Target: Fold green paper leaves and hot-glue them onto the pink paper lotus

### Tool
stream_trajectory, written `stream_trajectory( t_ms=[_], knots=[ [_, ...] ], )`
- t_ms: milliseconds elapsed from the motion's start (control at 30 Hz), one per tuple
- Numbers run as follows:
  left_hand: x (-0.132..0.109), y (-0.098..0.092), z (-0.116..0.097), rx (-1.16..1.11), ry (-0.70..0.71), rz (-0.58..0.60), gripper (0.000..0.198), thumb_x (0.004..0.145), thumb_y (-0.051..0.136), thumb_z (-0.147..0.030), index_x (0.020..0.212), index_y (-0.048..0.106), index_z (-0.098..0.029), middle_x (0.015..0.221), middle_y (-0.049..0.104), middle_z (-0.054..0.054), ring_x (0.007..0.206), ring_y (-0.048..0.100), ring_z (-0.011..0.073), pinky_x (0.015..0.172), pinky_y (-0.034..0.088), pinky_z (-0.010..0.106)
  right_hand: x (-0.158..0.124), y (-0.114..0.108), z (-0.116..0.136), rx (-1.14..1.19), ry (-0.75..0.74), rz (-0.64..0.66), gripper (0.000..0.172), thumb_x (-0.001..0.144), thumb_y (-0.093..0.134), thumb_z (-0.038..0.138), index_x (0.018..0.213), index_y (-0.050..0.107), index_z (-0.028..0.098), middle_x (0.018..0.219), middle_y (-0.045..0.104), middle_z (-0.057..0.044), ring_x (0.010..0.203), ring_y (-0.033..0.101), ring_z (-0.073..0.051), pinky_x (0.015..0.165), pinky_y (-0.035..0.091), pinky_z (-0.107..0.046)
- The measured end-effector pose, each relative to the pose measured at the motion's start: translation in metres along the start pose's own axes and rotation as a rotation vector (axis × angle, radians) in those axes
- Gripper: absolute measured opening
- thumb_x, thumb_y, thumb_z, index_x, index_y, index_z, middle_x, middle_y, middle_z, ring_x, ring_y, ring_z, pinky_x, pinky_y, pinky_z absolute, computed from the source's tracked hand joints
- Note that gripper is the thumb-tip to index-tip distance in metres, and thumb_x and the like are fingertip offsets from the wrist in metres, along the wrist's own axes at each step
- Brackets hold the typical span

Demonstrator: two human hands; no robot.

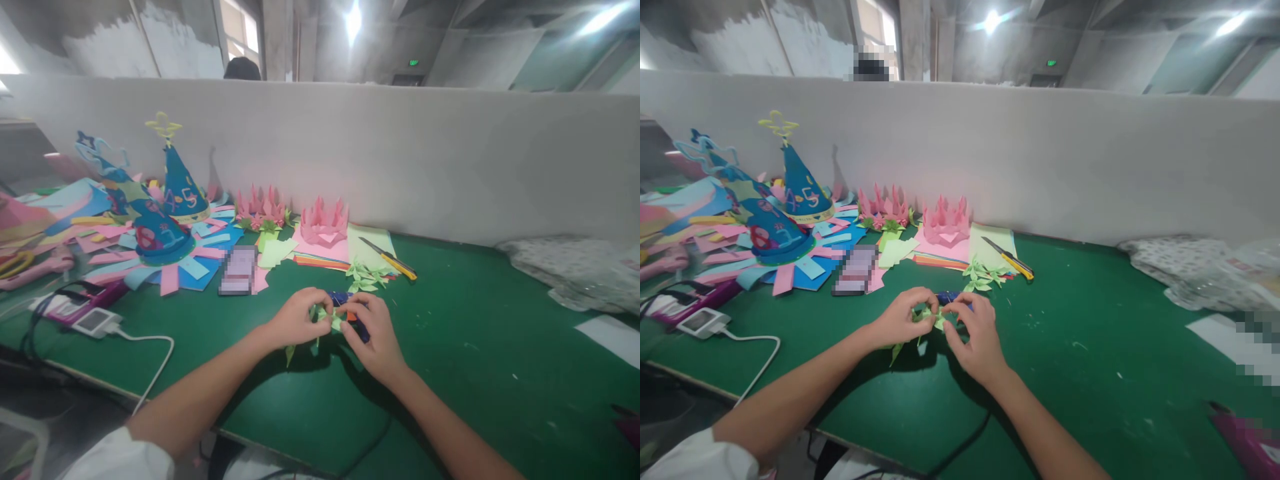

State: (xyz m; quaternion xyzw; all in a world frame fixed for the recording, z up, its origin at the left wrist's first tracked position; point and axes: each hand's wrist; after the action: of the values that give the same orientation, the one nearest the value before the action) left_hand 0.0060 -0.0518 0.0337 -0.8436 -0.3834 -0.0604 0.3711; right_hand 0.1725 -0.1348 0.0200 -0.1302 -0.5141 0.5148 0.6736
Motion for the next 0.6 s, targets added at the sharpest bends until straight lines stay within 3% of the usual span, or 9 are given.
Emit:
stream_trajectory(
  t_ms=[600],
  knots=[
    [-0.0003, 0.0021, -0.002, -0.037, -0.077, 0.004, 0.007, 0.064, 0.054, -0.014, 0.071, 0.055, -0.017, 0.073, 0.06, -0.002, 0.069, 0.053, 0.0109, 0.067, 0.039, 0.022, 0.0021, 0.0027, -0.0021, -0.002, -0.027, -0.015, 0.009, 0.083, 0.054, 0.025, 0.082, 0.062, 0.023, 0.089, 0.06, -0.003, 0.09, 0.054, -0.02, 0.081, 0.036, -0.037]
  ],
)
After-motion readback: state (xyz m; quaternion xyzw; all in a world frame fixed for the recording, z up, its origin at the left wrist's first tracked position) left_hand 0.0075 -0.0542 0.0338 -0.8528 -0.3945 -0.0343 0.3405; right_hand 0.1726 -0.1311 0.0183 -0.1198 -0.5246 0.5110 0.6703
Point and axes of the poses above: each hand's wrist, its own x-axis towards the middle knuckle, its own y-axis out of the palm, z = x × y
